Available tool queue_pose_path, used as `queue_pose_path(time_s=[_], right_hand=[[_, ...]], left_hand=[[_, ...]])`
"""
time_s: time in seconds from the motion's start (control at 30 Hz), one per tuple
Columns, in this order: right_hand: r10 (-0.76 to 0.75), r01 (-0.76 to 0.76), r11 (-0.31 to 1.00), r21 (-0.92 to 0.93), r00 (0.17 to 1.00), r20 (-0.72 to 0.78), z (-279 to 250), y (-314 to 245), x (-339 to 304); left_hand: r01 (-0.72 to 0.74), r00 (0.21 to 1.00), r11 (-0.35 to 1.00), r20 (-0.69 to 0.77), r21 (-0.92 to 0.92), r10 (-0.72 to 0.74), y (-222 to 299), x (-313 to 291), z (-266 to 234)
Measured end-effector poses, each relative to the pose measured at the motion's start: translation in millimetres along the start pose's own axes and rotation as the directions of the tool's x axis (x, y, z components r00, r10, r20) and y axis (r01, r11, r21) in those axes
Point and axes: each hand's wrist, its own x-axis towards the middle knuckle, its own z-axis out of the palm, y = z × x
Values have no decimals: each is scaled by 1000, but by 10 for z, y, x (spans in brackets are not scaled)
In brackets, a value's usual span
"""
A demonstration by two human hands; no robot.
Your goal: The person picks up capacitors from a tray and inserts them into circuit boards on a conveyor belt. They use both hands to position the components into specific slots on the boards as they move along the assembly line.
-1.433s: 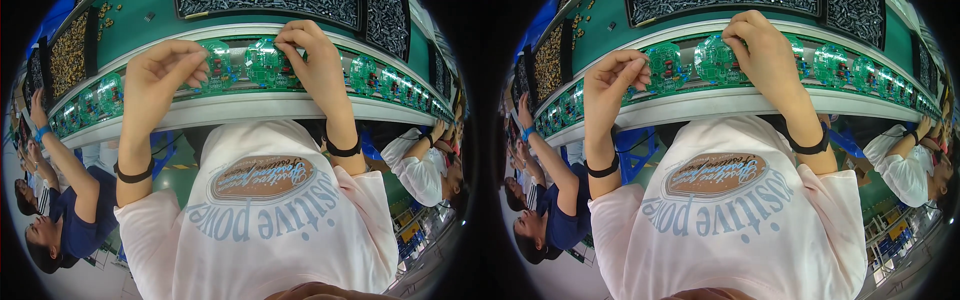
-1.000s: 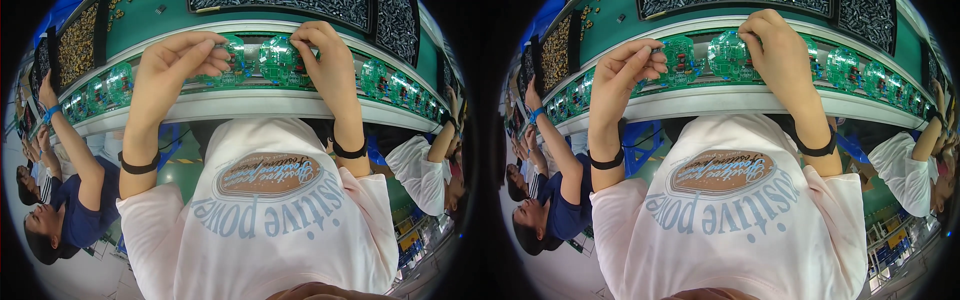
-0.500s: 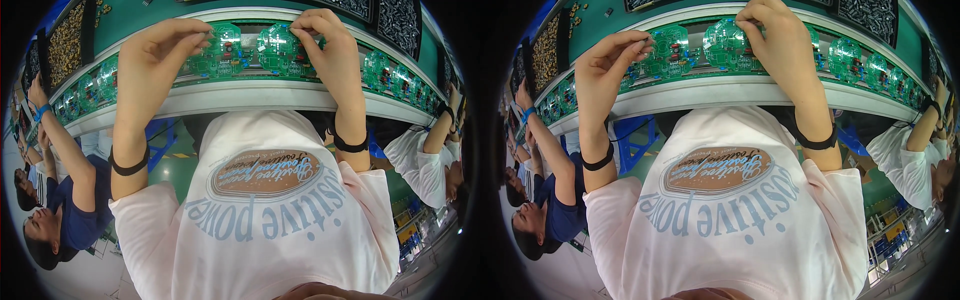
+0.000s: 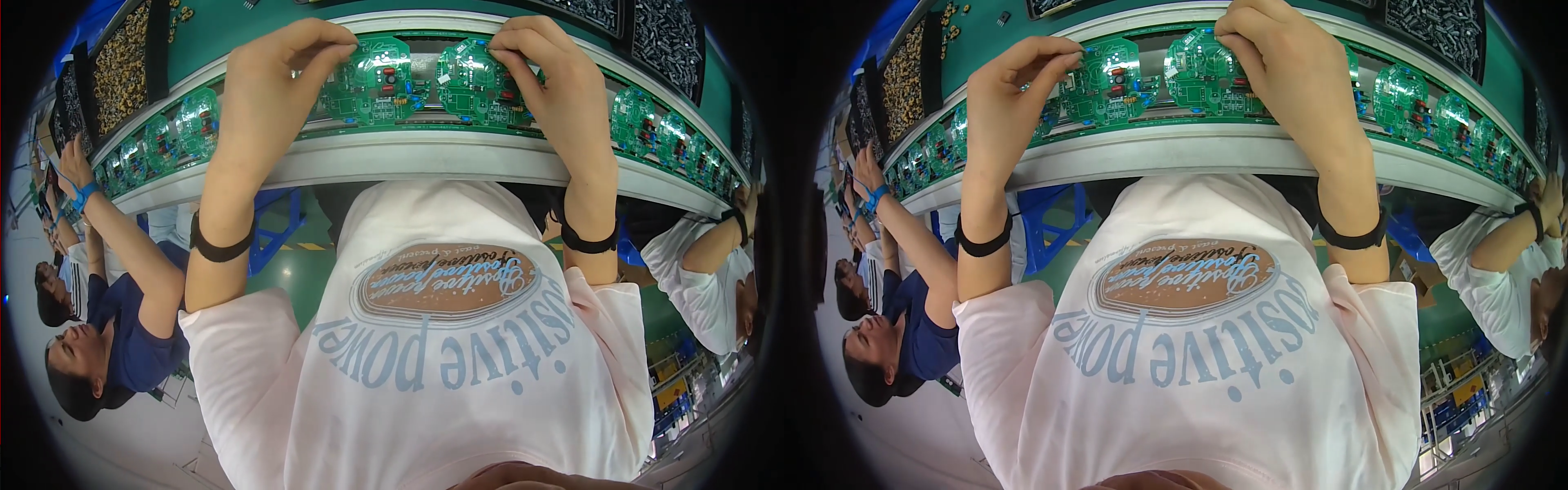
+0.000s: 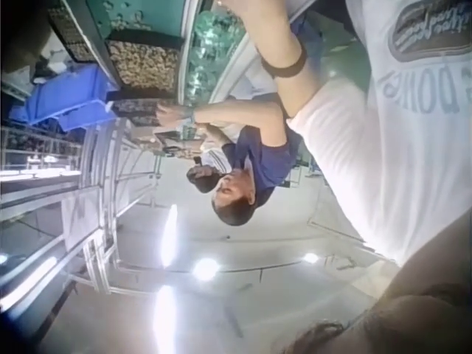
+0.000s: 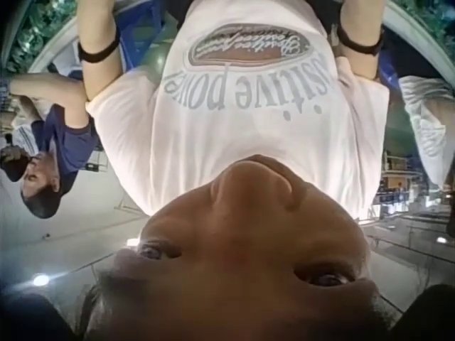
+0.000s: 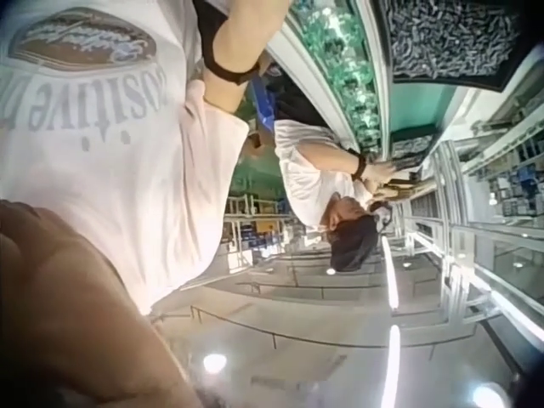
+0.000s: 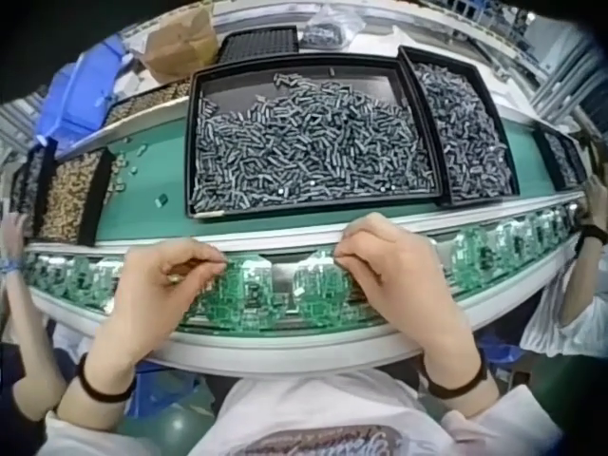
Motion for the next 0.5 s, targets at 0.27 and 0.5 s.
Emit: queue_pose_path(time_s=[0.27, 0.5], right_hand=[[103, -104, 994, 40, 994, 45, -139, -283, 107], [-86, 311, 801, 512, 905, -416, 386, 171, 113]], left_hand=[[-327, 940, 906, -11, 269, 342, -39, 97, 83], [-353, 934, 906, 27, 235, 357, -52, 165, 81]])
